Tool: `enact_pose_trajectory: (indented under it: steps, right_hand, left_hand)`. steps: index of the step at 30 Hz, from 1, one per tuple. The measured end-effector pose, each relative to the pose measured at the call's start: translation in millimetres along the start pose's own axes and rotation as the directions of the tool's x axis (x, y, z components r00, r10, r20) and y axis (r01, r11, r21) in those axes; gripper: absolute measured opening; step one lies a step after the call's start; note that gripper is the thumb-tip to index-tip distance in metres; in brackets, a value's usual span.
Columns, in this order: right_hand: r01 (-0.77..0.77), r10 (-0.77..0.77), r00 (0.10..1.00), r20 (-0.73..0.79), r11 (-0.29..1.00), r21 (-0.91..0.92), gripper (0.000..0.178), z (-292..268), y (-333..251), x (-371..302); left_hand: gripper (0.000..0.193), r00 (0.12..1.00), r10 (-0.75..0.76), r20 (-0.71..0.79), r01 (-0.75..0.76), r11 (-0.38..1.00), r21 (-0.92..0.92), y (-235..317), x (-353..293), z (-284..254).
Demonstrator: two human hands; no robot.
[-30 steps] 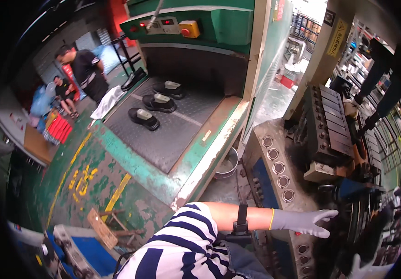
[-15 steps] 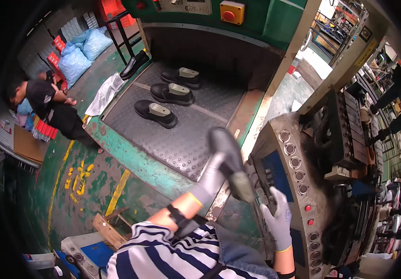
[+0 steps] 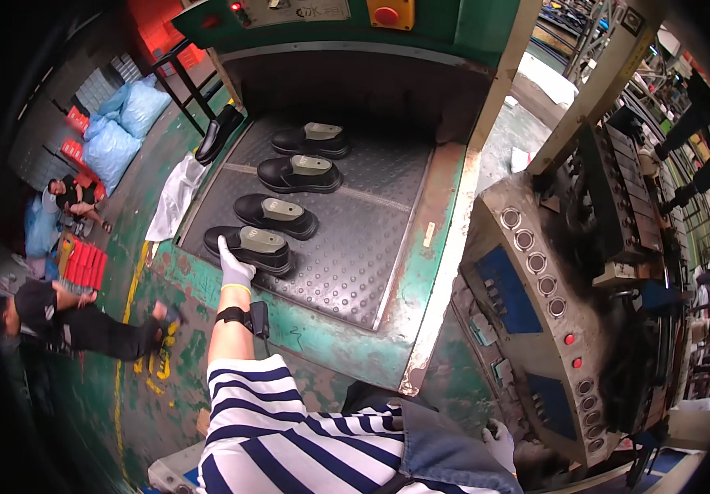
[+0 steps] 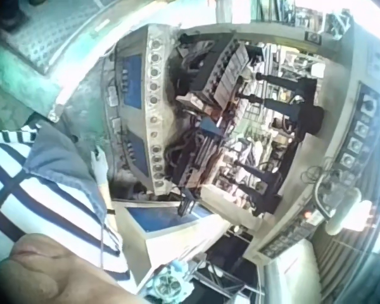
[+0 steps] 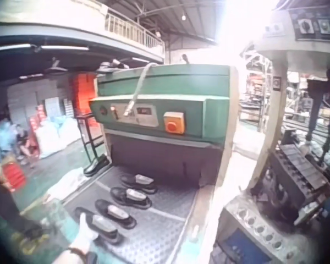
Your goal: Operating a heating and pressing machine to shape or set shoe components.
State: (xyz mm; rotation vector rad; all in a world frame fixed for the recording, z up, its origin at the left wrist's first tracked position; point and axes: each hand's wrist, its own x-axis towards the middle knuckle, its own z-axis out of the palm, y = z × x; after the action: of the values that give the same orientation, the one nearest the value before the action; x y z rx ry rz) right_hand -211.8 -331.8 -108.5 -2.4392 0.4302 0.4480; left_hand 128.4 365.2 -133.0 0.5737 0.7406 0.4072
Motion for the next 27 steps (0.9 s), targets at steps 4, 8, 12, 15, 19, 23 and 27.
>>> enact_pose_trajectory:
  steps: [4,8,12,15,19,23,27]
  right_hand:
    - [-0.186,0.192,0.981,-0.019,0.968,0.169,0.034,33,71,-14]
    - [-0.409,0.432,0.898,0.08,0.754,0.515,0.03,80,153,-42]
    - [-0.525,0.572,0.817,0.076,0.682,0.508,0.026,134,207,-84]
    - [-0.566,0.692,0.722,0.008,0.584,0.582,0.024,178,248,-125]
    - [-0.37,0.364,0.929,-0.067,0.918,-0.142,0.024,235,214,-217]
    - [-0.538,0.539,0.842,-0.016,0.842,0.025,0.024,231,108,-226]
    - [-0.813,0.958,0.274,0.081,0.186,0.551,0.041,240,54,-239]
  left_hand:
    - [0.081,0.995,-0.022,-0.094,0.03,0.996,0.089,-3,31,-29]
    - [0.084,0.977,0.175,-0.12,-0.109,0.899,0.424,40,51,-33]
    - [0.076,0.683,0.725,-0.086,-0.178,0.279,0.944,54,11,-19]
    - [0.061,0.566,0.806,0.175,-0.567,0.227,0.792,20,-41,69]
    - [0.042,0.327,0.591,0.737,-0.855,-0.146,0.497,-102,-157,197]
    - [0.049,0.125,0.217,0.968,-0.987,-0.073,0.144,-207,-233,226]
    - [0.043,-0.156,-0.254,0.955,-0.84,0.543,0.007,-360,-367,207]
